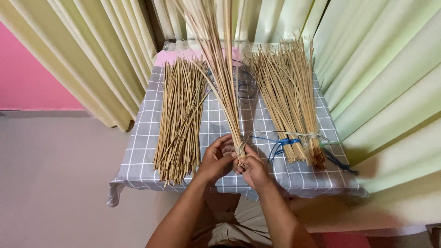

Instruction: Sorting and aligning thin wooden sticks into bundles on a table

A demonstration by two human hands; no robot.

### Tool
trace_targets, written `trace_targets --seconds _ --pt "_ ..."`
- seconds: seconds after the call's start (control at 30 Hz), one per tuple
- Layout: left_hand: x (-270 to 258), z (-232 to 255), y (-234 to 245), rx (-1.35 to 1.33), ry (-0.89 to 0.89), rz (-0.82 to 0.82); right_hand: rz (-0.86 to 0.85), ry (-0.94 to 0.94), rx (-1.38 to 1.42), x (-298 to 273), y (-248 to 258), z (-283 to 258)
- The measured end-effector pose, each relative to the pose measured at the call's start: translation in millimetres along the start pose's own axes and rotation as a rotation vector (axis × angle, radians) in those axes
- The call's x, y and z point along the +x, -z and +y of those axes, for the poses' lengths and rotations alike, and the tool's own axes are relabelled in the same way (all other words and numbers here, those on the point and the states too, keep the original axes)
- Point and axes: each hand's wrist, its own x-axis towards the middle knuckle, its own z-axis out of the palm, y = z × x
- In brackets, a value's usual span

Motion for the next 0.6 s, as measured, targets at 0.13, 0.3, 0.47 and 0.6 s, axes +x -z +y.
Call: trace_targets --seconds 0.13,0.3,0.47,0.6 --pt "4 -2 -2 0.004 0.007 0.022 0.004 0.031 -0.019 0 -4 0" --pt "-1 4 -1 0.124 -0.078 0.035 -0.010 0.047 -0.009 3 11 9" --pt "5 -7 24 -0.591 0.112 -0.143 -0.020 0.032 0.101 3 7 1" --pt "6 -6 53 -0.815 0.120 -0.199 -0.031 0.045 0.143 1 -10 -13"
